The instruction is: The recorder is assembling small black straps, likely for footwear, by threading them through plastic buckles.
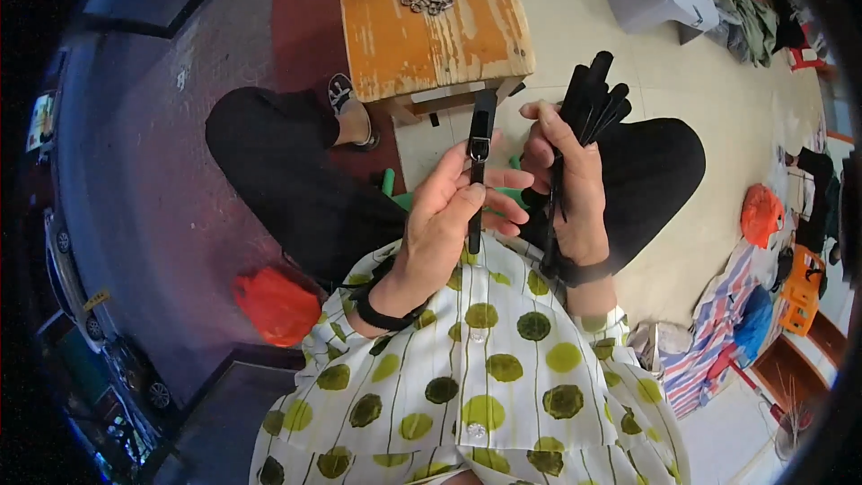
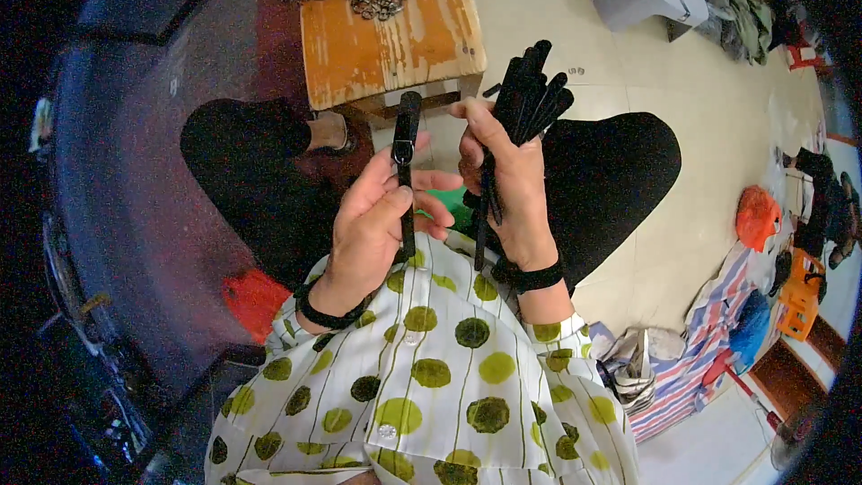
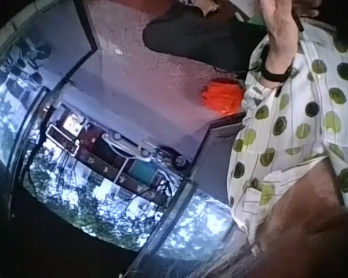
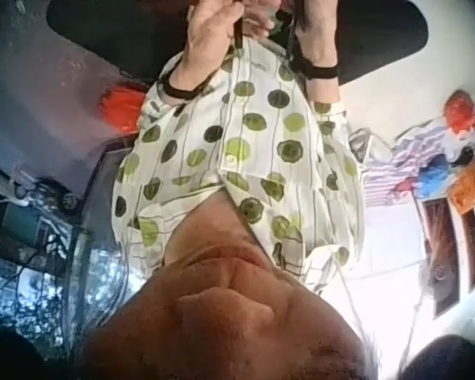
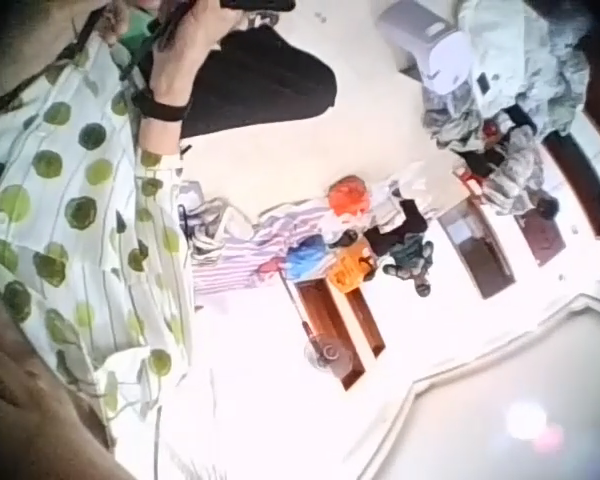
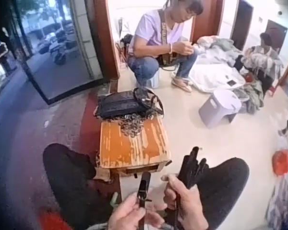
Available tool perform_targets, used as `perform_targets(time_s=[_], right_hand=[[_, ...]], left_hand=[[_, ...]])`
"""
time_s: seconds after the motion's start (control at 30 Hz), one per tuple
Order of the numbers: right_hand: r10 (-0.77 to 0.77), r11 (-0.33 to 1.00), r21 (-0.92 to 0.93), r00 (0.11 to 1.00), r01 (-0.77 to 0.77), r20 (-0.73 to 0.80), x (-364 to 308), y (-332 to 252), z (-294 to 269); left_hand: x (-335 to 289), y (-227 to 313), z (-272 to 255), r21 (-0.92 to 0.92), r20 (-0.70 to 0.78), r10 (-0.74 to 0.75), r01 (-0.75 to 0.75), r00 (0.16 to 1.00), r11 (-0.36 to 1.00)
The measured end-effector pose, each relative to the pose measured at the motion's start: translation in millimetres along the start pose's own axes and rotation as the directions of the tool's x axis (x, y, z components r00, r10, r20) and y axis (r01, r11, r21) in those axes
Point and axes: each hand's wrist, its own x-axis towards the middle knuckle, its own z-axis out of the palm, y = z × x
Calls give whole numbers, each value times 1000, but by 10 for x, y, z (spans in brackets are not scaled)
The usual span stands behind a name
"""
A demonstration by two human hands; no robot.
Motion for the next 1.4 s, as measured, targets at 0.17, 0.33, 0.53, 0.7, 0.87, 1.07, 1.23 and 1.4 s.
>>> perform_targets(time_s=[0.17,0.33,0.53,0.7,0.87,1.07,1.23,1.4], right_hand=[[74,997,-23,994,-72,82,-15,81,59],[100,983,-161,993,-88,70,-18,261,147],[121,974,-203,990,-105,69,-139,444,40],[201,975,-125,971,-185,128,39,440,74],[204,954,-223,979,-201,-13,-5,501,187],[240,935,-292,966,-203,96,-95,517,474],[99,980,-192,973,-59,206,29,328,390],[-266,935,-171,933,311,242,-129,251,501]], left_hand=[[-51,-1,-90,-79,-39,113,-115,993,990],[-417,219,-351,-101,-185,127,-147,975,984],[-1604,122,-1570,307,-688,424,-294,588,905],[-2078,-1330,-2630,-128,-968,-65,-256,242,958],[-1722,-1981,-2481,-390,-900,-285,-317,330,865],[-1928,-2710,-3197,189,-931,52,355,362,915],[-1219,-426,-1839,476,-775,520,-209,360,854],[-721,407,-603,461,-303,374,-209,876,863]])
